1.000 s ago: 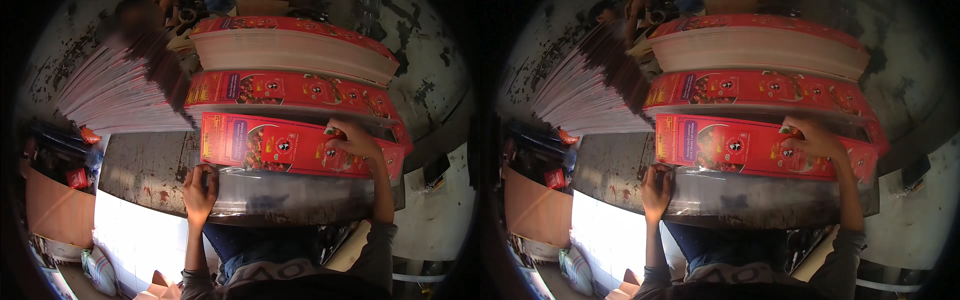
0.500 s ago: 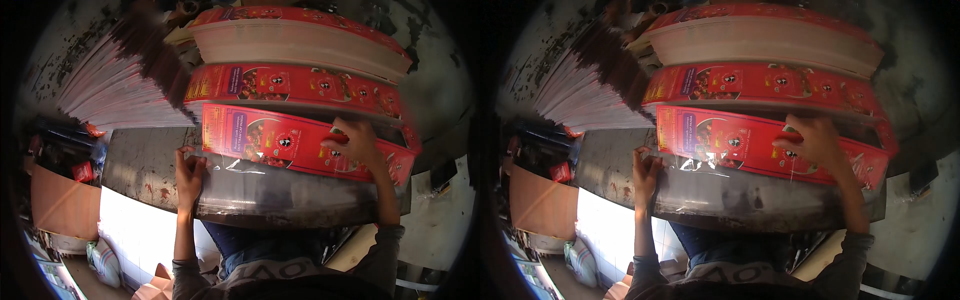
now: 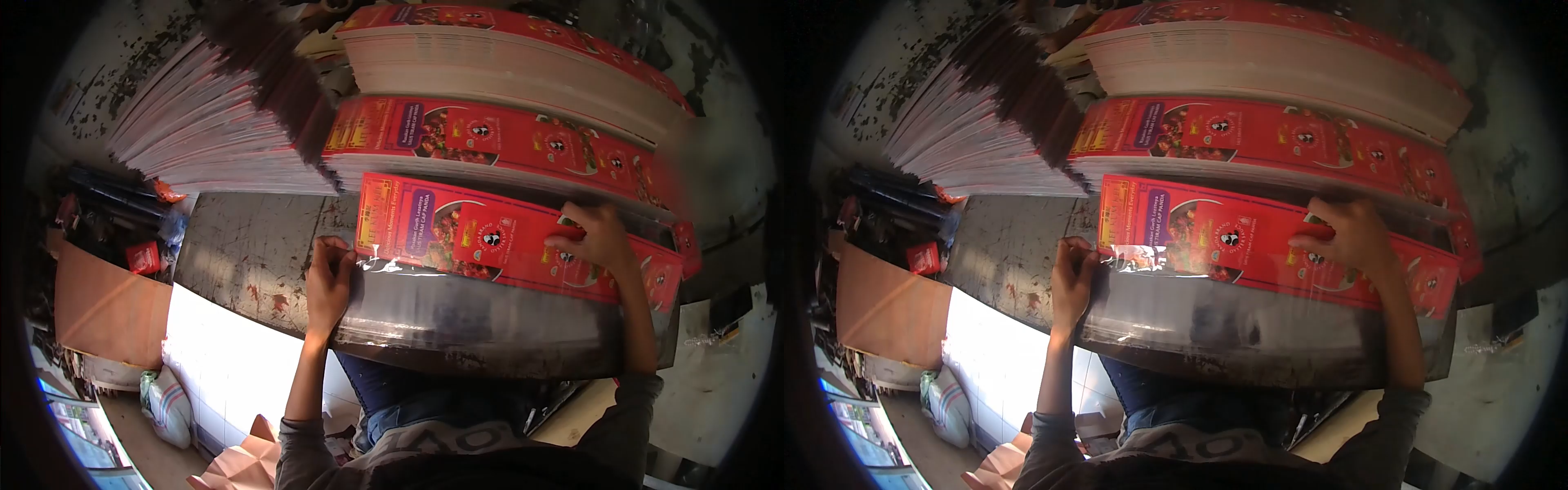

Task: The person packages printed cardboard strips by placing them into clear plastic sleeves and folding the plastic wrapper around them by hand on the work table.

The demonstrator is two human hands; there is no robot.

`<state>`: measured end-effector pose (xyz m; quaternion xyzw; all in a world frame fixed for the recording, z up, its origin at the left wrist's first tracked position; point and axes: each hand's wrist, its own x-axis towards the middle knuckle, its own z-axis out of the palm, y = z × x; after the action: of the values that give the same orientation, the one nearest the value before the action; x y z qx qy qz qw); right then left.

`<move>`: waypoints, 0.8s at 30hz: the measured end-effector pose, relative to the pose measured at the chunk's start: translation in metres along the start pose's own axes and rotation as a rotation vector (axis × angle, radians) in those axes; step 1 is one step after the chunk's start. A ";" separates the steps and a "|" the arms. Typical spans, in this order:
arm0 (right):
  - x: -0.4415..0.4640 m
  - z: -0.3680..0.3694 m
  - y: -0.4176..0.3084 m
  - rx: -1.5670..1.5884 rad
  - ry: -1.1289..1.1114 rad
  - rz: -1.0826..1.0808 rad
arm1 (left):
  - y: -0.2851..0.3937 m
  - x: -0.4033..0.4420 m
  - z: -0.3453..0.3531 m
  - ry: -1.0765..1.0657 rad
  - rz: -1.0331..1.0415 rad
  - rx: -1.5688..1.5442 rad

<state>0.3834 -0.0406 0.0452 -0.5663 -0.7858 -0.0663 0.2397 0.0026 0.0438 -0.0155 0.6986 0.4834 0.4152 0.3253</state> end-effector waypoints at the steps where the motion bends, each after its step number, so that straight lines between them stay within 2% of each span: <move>1: -0.001 0.001 0.001 0.000 -0.031 0.014 | 0.000 0.000 -0.001 0.001 -0.001 0.002; 9: -0.007 0.008 0.003 0.061 -0.144 0.041 | 0.005 0.001 0.001 0.016 -0.010 0.039; 11: -0.010 0.009 0.006 0.227 -0.322 0.119 | 0.005 0.002 0.001 0.017 -0.005 0.047; 15: -0.015 0.008 0.002 0.172 -0.256 0.042 | 0.002 0.001 0.002 0.023 0.008 0.066; 18: -0.015 0.001 -0.017 -0.031 -0.315 0.014 | -0.004 0.002 0.003 0.026 0.012 0.105; 23: -0.016 -0.005 -0.024 0.071 -0.432 0.071 | 0.001 0.004 0.002 0.038 0.072 0.108; 24: -0.019 -0.005 -0.025 0.063 -0.428 0.069 | 0.008 0.004 -0.002 -0.009 0.008 0.121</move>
<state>0.3668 -0.0678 0.0448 -0.5861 -0.8007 0.0883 0.0874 0.0049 0.0451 -0.0071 0.7209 0.5035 0.3833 0.2828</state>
